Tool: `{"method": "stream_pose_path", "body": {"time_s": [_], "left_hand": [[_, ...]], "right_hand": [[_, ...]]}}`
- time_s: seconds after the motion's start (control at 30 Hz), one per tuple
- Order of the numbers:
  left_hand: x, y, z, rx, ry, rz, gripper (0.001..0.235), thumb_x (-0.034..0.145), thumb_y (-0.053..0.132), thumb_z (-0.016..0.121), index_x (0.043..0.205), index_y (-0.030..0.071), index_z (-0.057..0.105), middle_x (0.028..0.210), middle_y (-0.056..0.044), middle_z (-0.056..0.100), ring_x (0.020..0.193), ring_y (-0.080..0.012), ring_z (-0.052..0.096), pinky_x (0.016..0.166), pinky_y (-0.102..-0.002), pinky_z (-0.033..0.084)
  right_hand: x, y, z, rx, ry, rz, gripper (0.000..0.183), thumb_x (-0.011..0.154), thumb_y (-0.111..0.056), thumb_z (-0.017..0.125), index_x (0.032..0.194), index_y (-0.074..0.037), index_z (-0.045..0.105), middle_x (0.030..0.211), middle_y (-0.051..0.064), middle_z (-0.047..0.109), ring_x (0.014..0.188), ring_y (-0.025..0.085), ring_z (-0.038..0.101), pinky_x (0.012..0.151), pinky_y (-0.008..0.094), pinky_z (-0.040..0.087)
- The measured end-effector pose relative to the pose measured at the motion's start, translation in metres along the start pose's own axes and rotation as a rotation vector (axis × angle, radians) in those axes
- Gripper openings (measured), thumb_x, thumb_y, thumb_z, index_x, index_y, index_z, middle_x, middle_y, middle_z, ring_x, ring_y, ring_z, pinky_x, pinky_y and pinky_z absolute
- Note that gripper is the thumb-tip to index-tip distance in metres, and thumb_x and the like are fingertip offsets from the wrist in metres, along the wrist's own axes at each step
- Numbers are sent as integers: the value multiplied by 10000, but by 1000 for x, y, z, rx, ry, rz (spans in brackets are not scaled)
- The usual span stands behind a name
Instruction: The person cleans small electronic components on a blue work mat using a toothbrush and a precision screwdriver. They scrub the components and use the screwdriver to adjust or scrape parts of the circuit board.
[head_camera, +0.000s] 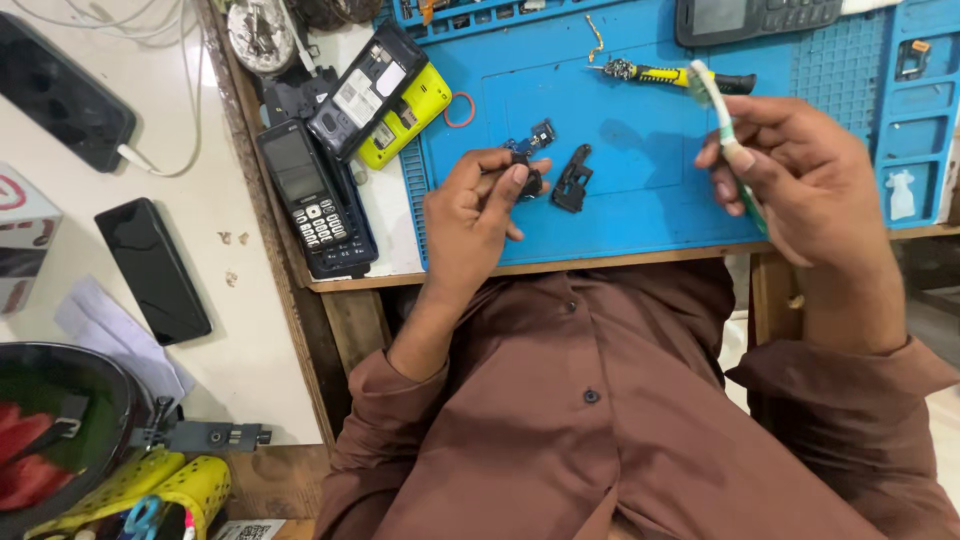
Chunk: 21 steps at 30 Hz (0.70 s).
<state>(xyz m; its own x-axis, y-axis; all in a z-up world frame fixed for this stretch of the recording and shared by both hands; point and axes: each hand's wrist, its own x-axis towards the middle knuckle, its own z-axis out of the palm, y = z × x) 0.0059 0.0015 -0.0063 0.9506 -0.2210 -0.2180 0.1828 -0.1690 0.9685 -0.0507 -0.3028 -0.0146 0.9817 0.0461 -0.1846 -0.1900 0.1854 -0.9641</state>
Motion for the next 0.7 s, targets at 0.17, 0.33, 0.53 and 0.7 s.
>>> {"method": "stream_pose_path", "body": {"time_s": [0.17,0.33,0.53,0.7], "left_hand": [[-3,-3,-10,1,39,56,198,1067,146,611,1169,-23,631,1108,-121,800,920,-100,766,549,-206,562],[-12,2,-19,-29,117,140,159,1047,98,662,1148,-24,675,1087,-89,790,960,-91,754,630,-209,567],[-17,19,-18,221,148,293,143,951,46,766,1088,5,764,963,-78,714,826,-113,642,727,-244,508],[-21,31,8,166,-126,343,112,939,66,764,1040,18,760,1009,-80,747,893,-159,725,793,-271,572]], "right_hand": [[-1,3,-15,280,-30,27,267,1134,45,524,1400,55,545,1068,156,658,805,142,585,706,269,495],[1,1,-14,225,-20,42,275,1113,53,512,1387,60,536,1059,147,650,801,138,580,739,285,490],[-7,-4,14,-230,104,-66,285,1082,-41,685,1337,40,587,1012,87,666,809,93,586,723,233,487],[-23,-10,59,-546,37,-111,333,908,-174,812,1152,-6,659,1046,44,703,838,98,614,729,245,511]]}}
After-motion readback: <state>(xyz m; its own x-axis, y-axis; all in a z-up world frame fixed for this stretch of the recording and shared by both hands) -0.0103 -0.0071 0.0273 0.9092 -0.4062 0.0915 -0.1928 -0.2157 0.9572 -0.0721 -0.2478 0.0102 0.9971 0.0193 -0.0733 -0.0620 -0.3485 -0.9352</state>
